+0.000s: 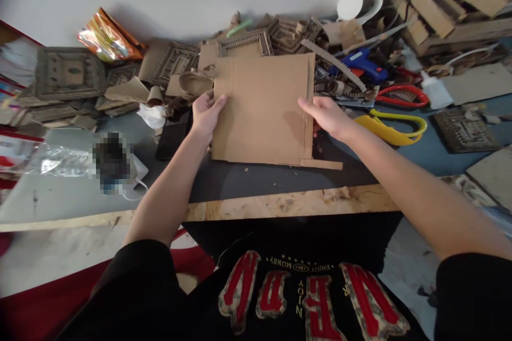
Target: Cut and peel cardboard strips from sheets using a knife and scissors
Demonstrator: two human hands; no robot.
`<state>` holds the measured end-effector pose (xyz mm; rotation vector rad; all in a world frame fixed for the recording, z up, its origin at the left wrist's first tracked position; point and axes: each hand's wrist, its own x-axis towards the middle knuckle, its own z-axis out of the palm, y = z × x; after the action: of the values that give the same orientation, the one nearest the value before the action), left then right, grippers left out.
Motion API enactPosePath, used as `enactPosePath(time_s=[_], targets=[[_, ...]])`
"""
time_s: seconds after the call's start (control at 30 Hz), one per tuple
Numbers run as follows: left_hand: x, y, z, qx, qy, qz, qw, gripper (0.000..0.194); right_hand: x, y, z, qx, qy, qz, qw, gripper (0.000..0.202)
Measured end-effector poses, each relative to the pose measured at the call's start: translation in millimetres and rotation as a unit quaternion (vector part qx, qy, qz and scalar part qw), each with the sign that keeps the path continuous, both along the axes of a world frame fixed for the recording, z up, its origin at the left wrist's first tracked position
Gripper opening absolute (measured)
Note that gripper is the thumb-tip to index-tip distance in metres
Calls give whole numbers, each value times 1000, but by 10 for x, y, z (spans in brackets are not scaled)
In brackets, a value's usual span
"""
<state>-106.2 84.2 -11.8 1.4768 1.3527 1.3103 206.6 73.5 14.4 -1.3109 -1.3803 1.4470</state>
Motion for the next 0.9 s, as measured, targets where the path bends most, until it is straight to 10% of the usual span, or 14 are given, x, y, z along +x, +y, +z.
enactPosePath(time_s=[0.4, 0.9], targets=[[-170, 91, -279, 22, 111, 163, 980, 61, 98, -195, -29, 99, -127, 111, 981, 63], [-98, 81, -218, 17, 90, 124, 988, 53, 91, -382, -34, 84, 37, 143, 985, 53]])
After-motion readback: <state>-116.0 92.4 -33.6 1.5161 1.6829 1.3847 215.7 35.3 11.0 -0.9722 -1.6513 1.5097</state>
